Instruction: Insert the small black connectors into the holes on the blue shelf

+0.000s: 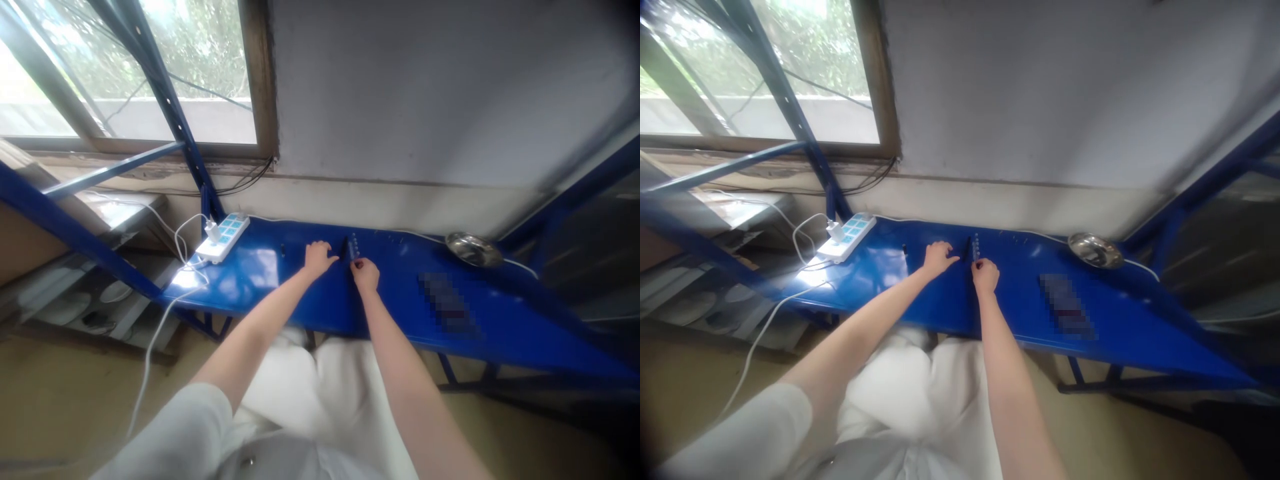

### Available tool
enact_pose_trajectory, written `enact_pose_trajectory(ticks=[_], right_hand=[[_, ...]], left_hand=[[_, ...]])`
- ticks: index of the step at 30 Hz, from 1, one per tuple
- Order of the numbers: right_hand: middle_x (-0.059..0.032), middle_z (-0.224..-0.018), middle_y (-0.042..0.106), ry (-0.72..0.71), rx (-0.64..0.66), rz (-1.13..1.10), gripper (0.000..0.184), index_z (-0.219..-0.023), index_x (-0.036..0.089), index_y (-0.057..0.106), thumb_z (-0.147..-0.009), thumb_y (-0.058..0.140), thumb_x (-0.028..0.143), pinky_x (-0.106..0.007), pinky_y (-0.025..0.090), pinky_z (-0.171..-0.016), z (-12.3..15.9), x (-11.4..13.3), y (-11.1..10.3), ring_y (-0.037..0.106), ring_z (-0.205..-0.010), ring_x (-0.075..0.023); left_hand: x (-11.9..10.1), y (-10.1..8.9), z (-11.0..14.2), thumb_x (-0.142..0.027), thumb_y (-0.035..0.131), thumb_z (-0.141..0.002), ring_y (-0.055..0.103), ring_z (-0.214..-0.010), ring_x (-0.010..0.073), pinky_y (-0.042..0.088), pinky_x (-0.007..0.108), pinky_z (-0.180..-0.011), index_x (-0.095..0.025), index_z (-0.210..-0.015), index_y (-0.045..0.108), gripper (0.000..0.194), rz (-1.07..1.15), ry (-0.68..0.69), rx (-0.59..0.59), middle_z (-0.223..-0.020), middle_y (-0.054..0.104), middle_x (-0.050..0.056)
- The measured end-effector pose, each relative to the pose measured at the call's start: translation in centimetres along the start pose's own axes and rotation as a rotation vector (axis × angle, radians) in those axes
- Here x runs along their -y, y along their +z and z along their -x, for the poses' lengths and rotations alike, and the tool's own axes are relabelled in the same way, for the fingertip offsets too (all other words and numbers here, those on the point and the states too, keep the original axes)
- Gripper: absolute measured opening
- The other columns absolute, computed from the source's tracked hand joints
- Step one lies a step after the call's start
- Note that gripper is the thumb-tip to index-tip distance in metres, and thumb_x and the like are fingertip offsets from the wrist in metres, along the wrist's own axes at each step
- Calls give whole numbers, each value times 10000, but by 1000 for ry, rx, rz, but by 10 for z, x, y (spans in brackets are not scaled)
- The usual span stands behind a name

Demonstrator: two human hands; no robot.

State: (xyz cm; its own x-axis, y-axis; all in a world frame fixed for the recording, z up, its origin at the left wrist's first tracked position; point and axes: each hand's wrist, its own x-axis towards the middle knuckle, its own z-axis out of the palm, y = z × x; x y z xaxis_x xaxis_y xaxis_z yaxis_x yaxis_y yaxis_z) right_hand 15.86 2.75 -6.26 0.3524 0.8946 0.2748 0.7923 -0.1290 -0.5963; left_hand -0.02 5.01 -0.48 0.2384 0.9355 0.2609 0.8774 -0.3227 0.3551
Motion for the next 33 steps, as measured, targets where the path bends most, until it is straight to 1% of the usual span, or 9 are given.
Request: enact_pose_trajectory(ticks=[5, 8, 12, 15, 20, 24, 28, 31, 33], right_hand=[[-57, -726, 610, -6, -11, -28, 244, -816, 150, 623, -715, 501, 336, -278, 384, -634, 2, 5, -4, 538, -681, -179], [-54, -724, 609, 70, -41, -160, 333, -923, 138, 602, -721, 481, 372, -286, 399, -655, 6, 10, -9, 548, -690, -184], [-71, -783, 613, 186, -124, -335, 387, -1003, 127, 564, -725, 454, 373, -294, 416, -676, 10, 15, -14, 555, -709, -185], [-79, -804, 608, 190, -187, -395, 355, -990, 121, 557, -730, 449, 337, -296, 425, -709, 13, 16, -17, 554, -722, -177], [-99, -888, 598, 170, -343, -483, 303, -986, 124, 527, -774, 397, 298, -290, 434, -733, 21, 26, -26, 556, -792, -166], [-107, -925, 589, 76, -401, -534, 308, -998, 128, 512, -810, 347, 307, -295, 430, -746, 32, 54, -44, 555, -824, -163], [-79, -890, 618, -120, -144, -516, 323, -939, 167, 554, -812, 393, 417, -290, 426, -739, 43, 94, -59, 565, -794, -166], [-43, -721, 622, -66, 135, -488, 429, -829, 191, 571, -812, 346, 556, -285, 420, -645, 48, 116, -63, 562, -655, -166], [-32, -611, 588, -44, 233, -508, 525, -673, 193, 546, -818, 261, 609, -271, 402, -587, 53, 125, -65, 540, -584, -161]], left_hand=[[49, -63, -9, -341, 381, -867, 489, -988, 246, 322, 374, -831, -158, -1022, 566, 303, -188, 126, -167, -1049, 574, 111], [85, -90, -6, -351, 331, -880, 488, -1002, 258, 330, 371, -838, -151, -1068, 563, 360, -286, 168, -110, -1054, 562, 134], [119, -100, 6, -407, 338, -873, 522, -986, 228, 346, 328, -858, -197, -1196, 505, 420, -281, 177, 116, -1103, 559, 110], [127, -93, 15, -418, 418, -840, 533, -1000, 215, 348, 287, -876, -233, -1270, 434, 469, -189, 143, 187, -1146, 557, 99], [123, -77, 22, -232, 532, -771, 579, -910, 189, 389, 247, -823, -230, -997, 613, 241, 7, 24, 197, -951, 642, 65], [109, -66, 21, -158, 566, -715, 587, -674, 152, 435, 253, -699, -192, -776, 624, 91, 324, -141, 45, -711, 640, 40], [71, -63, 27, -171, 518, -749, 550, -550, 97, 458, 247, -635, -163, -855, 588, 127, 815, -150, -117, -681, 630, 21], [37, -69, 44, -175, 502, -763, 571, -601, 90, 468, 255, -685, -157, -885, 578, 145, 969, -4, -204, -750, 642, 32], [19, -74, 60, -187, 504, -767, 582, -630, 94, 470, 257, -696, -159, -892, 580, 149, 1002, 44, -220, -781, 643, 38]])
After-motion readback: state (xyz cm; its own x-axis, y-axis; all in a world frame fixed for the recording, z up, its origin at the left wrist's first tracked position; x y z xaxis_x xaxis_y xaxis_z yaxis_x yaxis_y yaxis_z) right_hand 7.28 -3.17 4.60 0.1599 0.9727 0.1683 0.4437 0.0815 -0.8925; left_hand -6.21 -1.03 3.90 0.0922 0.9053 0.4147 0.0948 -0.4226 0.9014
